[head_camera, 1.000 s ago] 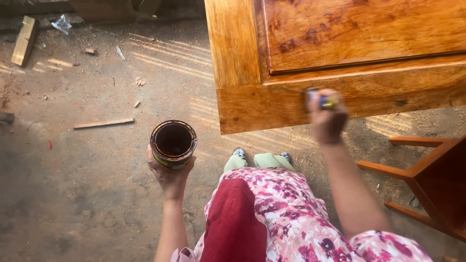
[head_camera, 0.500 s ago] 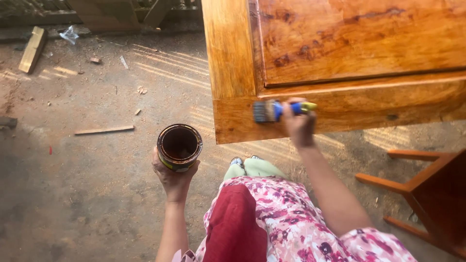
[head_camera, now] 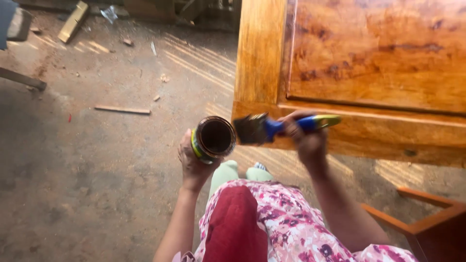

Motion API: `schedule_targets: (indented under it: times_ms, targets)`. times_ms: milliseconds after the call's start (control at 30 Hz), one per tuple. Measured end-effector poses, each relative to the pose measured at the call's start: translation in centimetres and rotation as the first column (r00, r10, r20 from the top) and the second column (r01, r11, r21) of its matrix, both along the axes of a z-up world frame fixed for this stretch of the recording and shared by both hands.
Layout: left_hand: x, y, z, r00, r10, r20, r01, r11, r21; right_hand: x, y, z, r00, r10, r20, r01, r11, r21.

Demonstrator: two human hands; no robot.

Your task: Apply wood stain to a wooden door using a paint brush.

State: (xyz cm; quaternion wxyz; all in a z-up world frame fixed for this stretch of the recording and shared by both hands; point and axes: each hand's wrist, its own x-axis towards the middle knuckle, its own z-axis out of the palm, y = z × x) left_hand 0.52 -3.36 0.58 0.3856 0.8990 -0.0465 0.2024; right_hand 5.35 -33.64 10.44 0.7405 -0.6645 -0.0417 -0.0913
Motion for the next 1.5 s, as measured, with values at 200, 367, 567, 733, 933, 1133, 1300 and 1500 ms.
schedule_targets:
  times_ms: [200,367,567,733,933,1133,1300,1500]
  targets:
    - [3.2,2.6,1.2,0.99,-0.086,0.116,0.081,0.996,0.045,0.9,10.5,0.6,0.976,0.208,0.058,-0.195,0.963,-0.185]
    - [6.1,8.4,1.0,0.978,-0.182,0.099,0.179,0.983,0.041,3.2,17.4,-0.6,0.978,0.189,0.09,-0.15,0.933,-0.326]
    - [9.6,14.4,1.6,0.953,-0.299,0.051,0.298,0.954,0.033,5.8,23.7,-0.7,0.979,0.169,0.112,-0.1,0.883,-0.459]
    - [12.2,16.6,1.3,0.919,-0.389,0.063,0.389,0.921,0.001,6.5,26.7,-1.5,0.973,0.144,0.178,0.002,0.77,-0.638]
    - [15.1,16.8,0.8,0.876,-0.483,0.004,0.483,0.875,-0.037,6.9,26.5,-1.5,0.999,0.038,-0.039,-0.053,0.825,-0.563]
    - [18.5,14.7,-0.1,0.828,-0.558,-0.054,0.557,0.83,-0.036,6.8,22.3,0.2,0.994,-0.106,0.0,0.095,0.891,-0.445]
    - [21.4,12.3,-0.1,0.795,-0.597,-0.103,0.603,0.797,0.029,7.3,19.8,3.7,0.956,-0.229,0.181,0.292,0.767,-0.572]
    - [25.6,9.1,1.8,0.75,-0.655,-0.093,0.661,0.748,0.063,9.4,18.0,5.7,0.933,-0.218,0.288,0.36,0.611,-0.705]
